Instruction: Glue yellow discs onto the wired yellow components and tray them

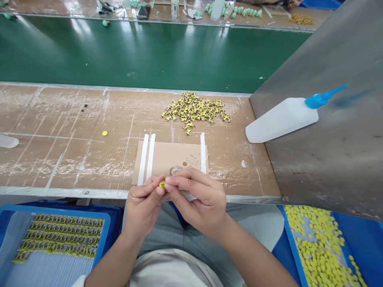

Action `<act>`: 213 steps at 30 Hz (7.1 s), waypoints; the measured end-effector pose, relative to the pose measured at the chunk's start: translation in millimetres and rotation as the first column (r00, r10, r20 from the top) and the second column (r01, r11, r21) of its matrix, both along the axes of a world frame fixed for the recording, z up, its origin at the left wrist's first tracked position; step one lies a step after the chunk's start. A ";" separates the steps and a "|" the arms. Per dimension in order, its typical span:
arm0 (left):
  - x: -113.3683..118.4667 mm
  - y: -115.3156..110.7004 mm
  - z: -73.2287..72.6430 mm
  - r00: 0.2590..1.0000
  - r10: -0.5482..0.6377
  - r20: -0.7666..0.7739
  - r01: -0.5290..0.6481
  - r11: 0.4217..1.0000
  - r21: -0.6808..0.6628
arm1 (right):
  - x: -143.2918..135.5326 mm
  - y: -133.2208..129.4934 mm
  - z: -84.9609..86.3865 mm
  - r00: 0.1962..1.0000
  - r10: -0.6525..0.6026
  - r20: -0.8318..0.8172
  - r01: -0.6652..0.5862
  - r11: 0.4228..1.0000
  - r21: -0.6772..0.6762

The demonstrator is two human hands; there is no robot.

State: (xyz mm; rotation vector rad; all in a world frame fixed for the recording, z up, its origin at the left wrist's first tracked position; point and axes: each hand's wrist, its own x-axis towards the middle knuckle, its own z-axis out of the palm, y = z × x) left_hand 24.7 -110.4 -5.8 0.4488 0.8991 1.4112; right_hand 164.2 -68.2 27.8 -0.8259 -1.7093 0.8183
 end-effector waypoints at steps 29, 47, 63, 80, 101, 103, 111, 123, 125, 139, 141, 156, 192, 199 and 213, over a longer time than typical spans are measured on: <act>-6.3 1.4 -8.6 0.997 -0.079 -0.018 0.081 0.991 0.105 | 11.3 3.3 10.1 0.975 0.174 -0.138 -0.206 0.942 -0.265; -9.9 5.7 -3.6 0.954 0.043 -0.298 0.069 0.932 0.356 | 19.5 5.5 7.3 0.931 0.262 -0.255 -0.349 0.843 -0.409; -23.2 3.9 11.8 0.814 0.227 -0.534 0.267 0.671 0.692 | 23.1 5.9 6.4 0.831 0.405 -0.382 -0.541 0.749 -0.383; -16.9 6.4 6.5 0.812 0.252 -0.526 0.169 0.762 0.625 | 21.1 7.1 10.5 0.914 0.220 -0.341 -0.383 0.743 -0.548; -19.8 2.9 -5.8 0.757 0.158 -0.633 0.359 0.710 0.606 | 26.1 4.8 17.4 0.958 0.205 -0.202 -0.287 0.733 -0.617; -18.9 3.5 -6.6 0.768 0.157 -0.621 0.355 0.703 0.616 | 26.3 4.7 17.8 0.957 0.207 -0.202 -0.288 0.737 -0.611; -19.5 7.2 -10.4 0.811 0.168 -0.561 0.291 0.716 0.635 | 35.8 -0.1 14.9 0.965 0.263 -0.021 -0.256 0.914 -0.316; -16.6 11.1 -9.9 0.820 0.163 -0.549 0.280 0.721 0.634 | 40.8 1.5 15.7 0.935 0.269 0.232 -0.285 0.958 0.041; -18.0 11.0 -9.4 0.815 0.147 -0.561 0.298 0.724 0.622 | 41.1 0.8 15.6 0.929 0.269 0.254 -0.285 0.958 0.030; -20.9 7.5 3.1 0.756 0.267 -0.597 0.274 0.699 0.660 | 38.7 -5.9 20.5 0.903 0.322 0.286 -0.336 0.942 0.000; -22.1 6.4 4.0 0.780 0.277 -0.561 0.251 0.683 0.686 | 38.3 -5.9 22.2 0.913 0.342 0.221 -0.339 0.939 -0.050; -21.5 0.6 11.1 0.823 0.177 -0.540 0.282 0.698 0.658 | 27.7 -8.2 19.7 0.914 0.289 -0.285 -0.405 0.690 -0.600; -62.7 -87.2 -3.4 0.646 0.517 -0.562 -0.411 0.856 0.314 | -74.0 -49.6 -31.9 0.990 0.078 -0.115 -0.137 0.678 -0.722; -73.4 -82.3 -3.4 0.625 0.461 -0.630 -0.354 0.886 0.298 | -83.3 -38.0 -16.6 0.978 0.181 -0.107 -0.207 0.749 -0.629; -143.0 -88.5 -30.5 0.398 0.518 -0.757 -0.719 0.689 0.093 | -259.9 51.5 -58.5 0.861 0.350 0.368 -0.250 0.923 -0.293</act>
